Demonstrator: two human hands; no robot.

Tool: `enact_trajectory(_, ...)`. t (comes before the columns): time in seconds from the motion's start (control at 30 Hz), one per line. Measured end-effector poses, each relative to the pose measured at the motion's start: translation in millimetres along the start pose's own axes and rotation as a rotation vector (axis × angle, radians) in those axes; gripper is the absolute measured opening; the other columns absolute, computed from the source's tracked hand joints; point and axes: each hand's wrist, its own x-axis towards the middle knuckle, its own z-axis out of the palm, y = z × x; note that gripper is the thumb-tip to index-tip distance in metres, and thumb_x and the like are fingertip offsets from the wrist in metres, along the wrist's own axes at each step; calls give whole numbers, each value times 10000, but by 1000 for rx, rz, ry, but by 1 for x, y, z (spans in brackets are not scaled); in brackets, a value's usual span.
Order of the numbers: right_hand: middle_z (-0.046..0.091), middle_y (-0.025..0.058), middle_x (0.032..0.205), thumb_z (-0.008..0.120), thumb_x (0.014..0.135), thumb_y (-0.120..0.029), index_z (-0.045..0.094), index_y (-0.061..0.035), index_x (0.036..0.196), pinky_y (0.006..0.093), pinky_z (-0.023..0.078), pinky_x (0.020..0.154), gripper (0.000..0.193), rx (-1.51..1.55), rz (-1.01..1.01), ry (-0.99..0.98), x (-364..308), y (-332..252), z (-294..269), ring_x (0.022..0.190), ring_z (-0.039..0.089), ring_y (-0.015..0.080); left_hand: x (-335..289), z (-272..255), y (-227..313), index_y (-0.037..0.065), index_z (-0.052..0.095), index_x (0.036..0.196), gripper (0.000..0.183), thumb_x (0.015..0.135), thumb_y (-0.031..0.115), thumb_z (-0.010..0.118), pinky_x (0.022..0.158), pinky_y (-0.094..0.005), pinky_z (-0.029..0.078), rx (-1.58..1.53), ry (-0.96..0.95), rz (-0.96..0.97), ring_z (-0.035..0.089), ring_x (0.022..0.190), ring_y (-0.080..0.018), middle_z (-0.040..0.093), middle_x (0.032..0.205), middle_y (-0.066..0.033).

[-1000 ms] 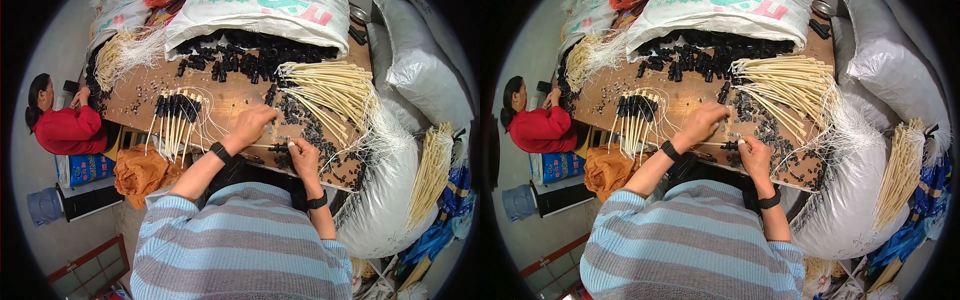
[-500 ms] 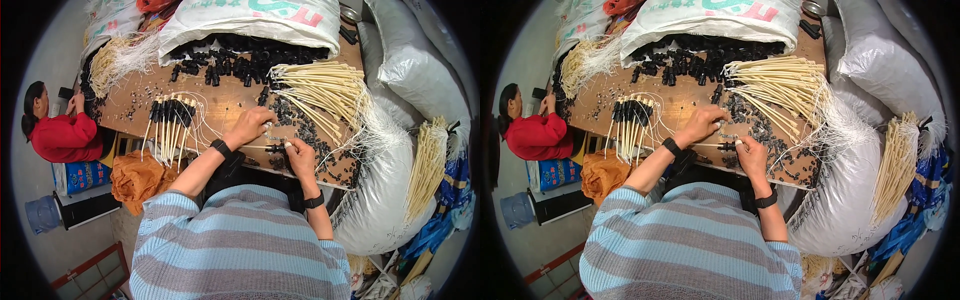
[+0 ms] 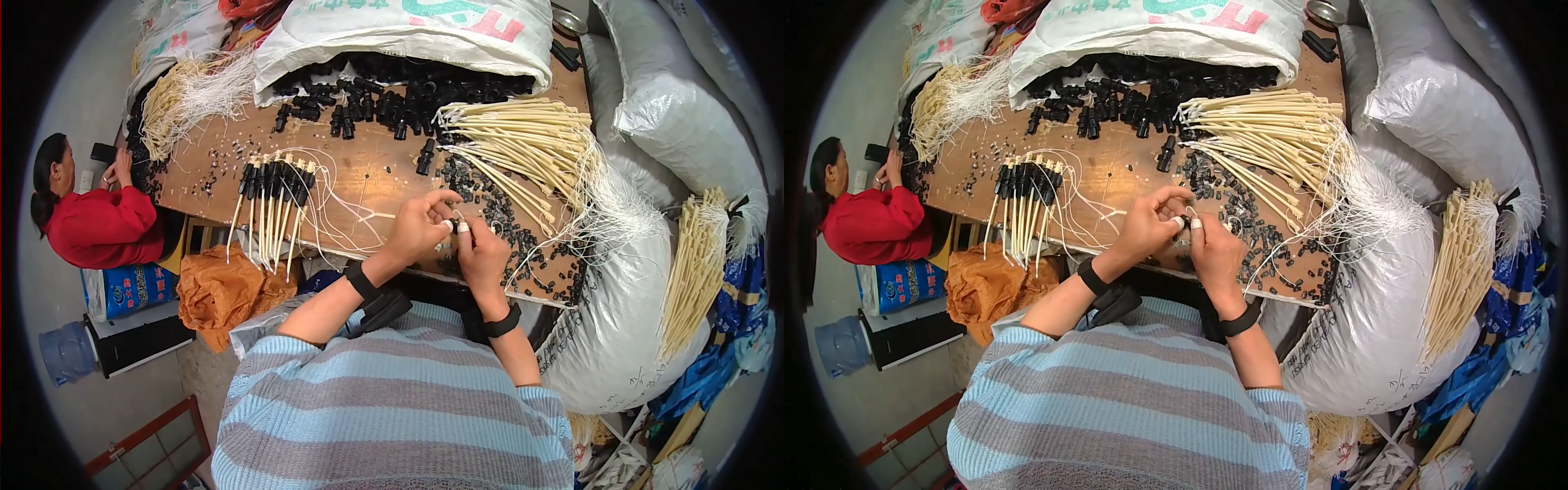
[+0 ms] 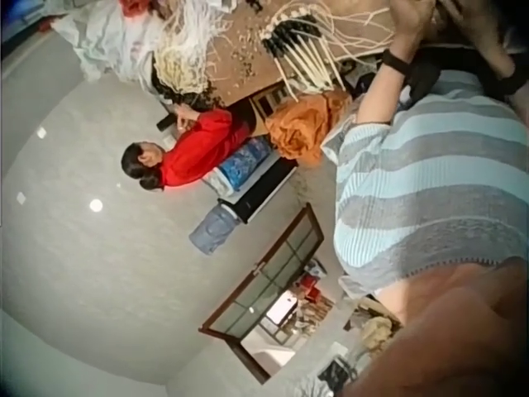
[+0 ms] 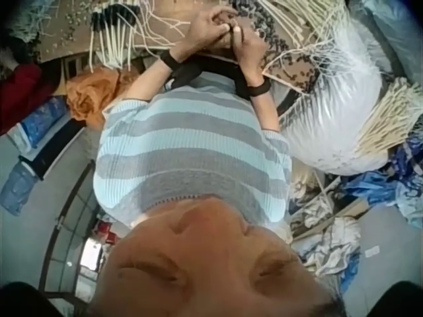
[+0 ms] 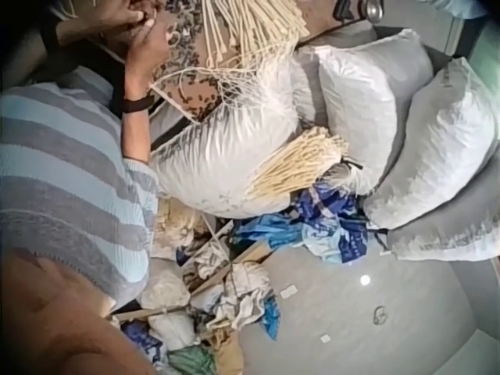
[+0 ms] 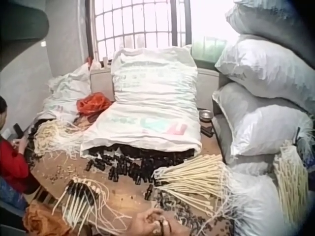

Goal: The person assembles components by hand, threading a white cord through a black plastic part and sliding a small grey piece onto the cord. This process is repeated for each unit, which is then placed onto a wooden stick on the table.

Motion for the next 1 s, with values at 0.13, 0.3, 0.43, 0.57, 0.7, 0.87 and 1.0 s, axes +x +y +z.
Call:
enact_trajectory(0.13, 628, 107, 723, 627, 842, -98, 650, -93, 896, 350, 452, 476, 59, -122, -232, 92, -1, -2, -1, 541, 598, 287, 1, -7, -4, -11, 672, 928, 216, 759, -63, 548, 550, -172, 397, -22, -6, -61, 493, 643, 7, 612, 805, 38)
enact_trajectory(0.3, 631, 100, 722, 639, 842, -92, 664, -84, 949, 332, 452, 482, 110, -74, -277, 109, -2, -5, -3, 533, 596, 270, 4, -8, -1, -2, 673, 877, 191, 732, -56, 560, 555, -187, 392, 31, 28, 5, 495, 642, -14, 582, 760, 36)
enact_trajectory(0.43, 576, 53, 651, 650, 836, -62, 665, -61, 976, 278, 416, 472, 141, 162, -212, 52, -4, -2, -7, 507, 548, 141, 5, -9, 7, 17, 678, 815, 158, 687, -20, 595, 581, -271, 428, 369, 111, 204, 543, 660, -139, 566, 719, -36)
enact_trajectory(0.57, 476, -50, 603, 633, 847, -50, 653, -25, 990, 217, 332, 454, 147, 566, 89, -185, -2, -4, -18, 492, 417, 36, 9, -17, 7, 40, 685, 892, 243, 657, 16, 628, 669, -356, 482, 556, 93, 372, 605, 749, -270, 606, 770, -107)
enact_trajectory(0.7, 517, -46, 649, 605, 885, -44, 635, 14, 1018, 182, 229, 439, 148, 1643, 486, -260, 7, 6, -36, 481, 289, 4, 8, -20, 25, 33, 599, 1132, 455, 679, 2, 588, 853, -359, 507, 411, -420, 241, 640, 955, -282, 659, 992, -133)
enact_trajectory(0.87, 580, -27, 686, 586, 868, -26, 651, -19, 1080, 193, 303, 442, 222, 1168, 422, -272, 7, 3, -41, 475, 397, 39, 15, -28, 3, 38, 619, 1094, 406, 690, 55, 579, 785, -389, 516, 483, -380, 411, 643, 899, -338, 671, 1000, -151)
enact_trajectory(1.0, 681, 73, 790, 608, 777, 5, 671, -100, 1145, 287, 412, 444, 388, 16, -476, -152, 9, 4, -40, 466, 542, 170, 12, -36, 12, 16, 655, 1021, 346, 692, 95, 585, 725, -376, 514, 550, -355, 188, 659, 805, -325, 685, 892, -162)
